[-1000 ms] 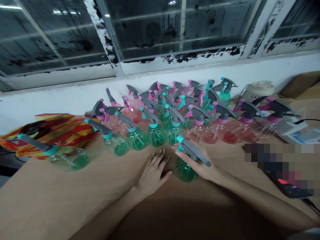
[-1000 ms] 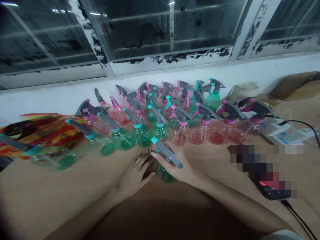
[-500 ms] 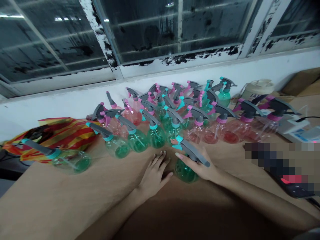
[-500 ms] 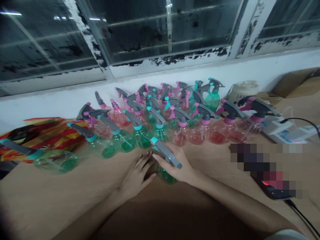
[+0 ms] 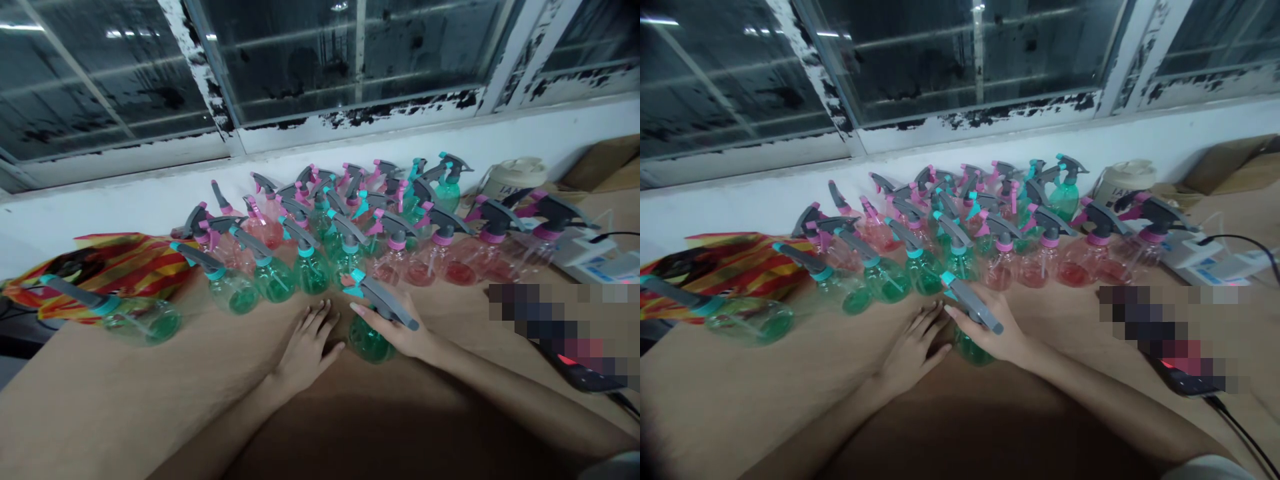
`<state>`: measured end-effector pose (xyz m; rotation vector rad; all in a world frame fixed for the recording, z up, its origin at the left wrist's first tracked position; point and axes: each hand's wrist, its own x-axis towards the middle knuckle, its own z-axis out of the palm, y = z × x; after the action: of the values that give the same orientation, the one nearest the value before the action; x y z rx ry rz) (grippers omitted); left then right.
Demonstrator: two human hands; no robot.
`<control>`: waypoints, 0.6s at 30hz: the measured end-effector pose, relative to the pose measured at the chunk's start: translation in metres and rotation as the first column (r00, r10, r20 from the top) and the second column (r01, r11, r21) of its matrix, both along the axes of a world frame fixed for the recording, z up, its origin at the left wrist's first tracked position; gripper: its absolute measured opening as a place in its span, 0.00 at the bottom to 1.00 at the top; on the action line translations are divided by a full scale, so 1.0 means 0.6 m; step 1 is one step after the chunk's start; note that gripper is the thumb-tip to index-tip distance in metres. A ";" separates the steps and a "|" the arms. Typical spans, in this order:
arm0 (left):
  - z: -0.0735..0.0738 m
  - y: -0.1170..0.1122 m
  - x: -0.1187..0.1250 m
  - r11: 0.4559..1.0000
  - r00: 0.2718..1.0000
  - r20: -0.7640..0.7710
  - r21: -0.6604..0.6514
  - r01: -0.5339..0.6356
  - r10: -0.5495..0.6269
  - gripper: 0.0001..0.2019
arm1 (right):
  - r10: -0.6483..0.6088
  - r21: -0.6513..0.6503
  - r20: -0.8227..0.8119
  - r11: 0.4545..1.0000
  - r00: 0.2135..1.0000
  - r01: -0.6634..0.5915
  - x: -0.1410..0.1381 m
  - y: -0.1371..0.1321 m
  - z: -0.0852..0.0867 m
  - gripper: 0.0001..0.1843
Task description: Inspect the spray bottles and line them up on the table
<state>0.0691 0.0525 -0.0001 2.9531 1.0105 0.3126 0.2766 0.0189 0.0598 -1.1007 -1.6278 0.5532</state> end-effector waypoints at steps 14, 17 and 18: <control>0.000 -0.001 0.000 1.000 1.000 0.014 0.022 0.003 -0.003 0.23 | 0.014 0.002 0.027 1.000 1.000 -0.014 0.001 0.004 0.002 0.07; 0.001 -0.001 0.000 1.000 1.000 0.016 0.026 0.006 -0.006 0.24 | 0.004 0.005 0.023 1.000 1.000 -0.004 0.000 0.003 0.005 0.04; 0.001 -0.001 0.000 1.000 1.000 0.017 0.027 0.006 -0.007 0.24 | 0.004 0.007 0.020 1.000 1.000 -0.004 0.000 0.003 0.005 0.03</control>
<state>0.0692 0.0519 0.0004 2.9713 1.0028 0.3540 0.2767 0.0206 0.0628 -1.1009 -1.6486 0.5405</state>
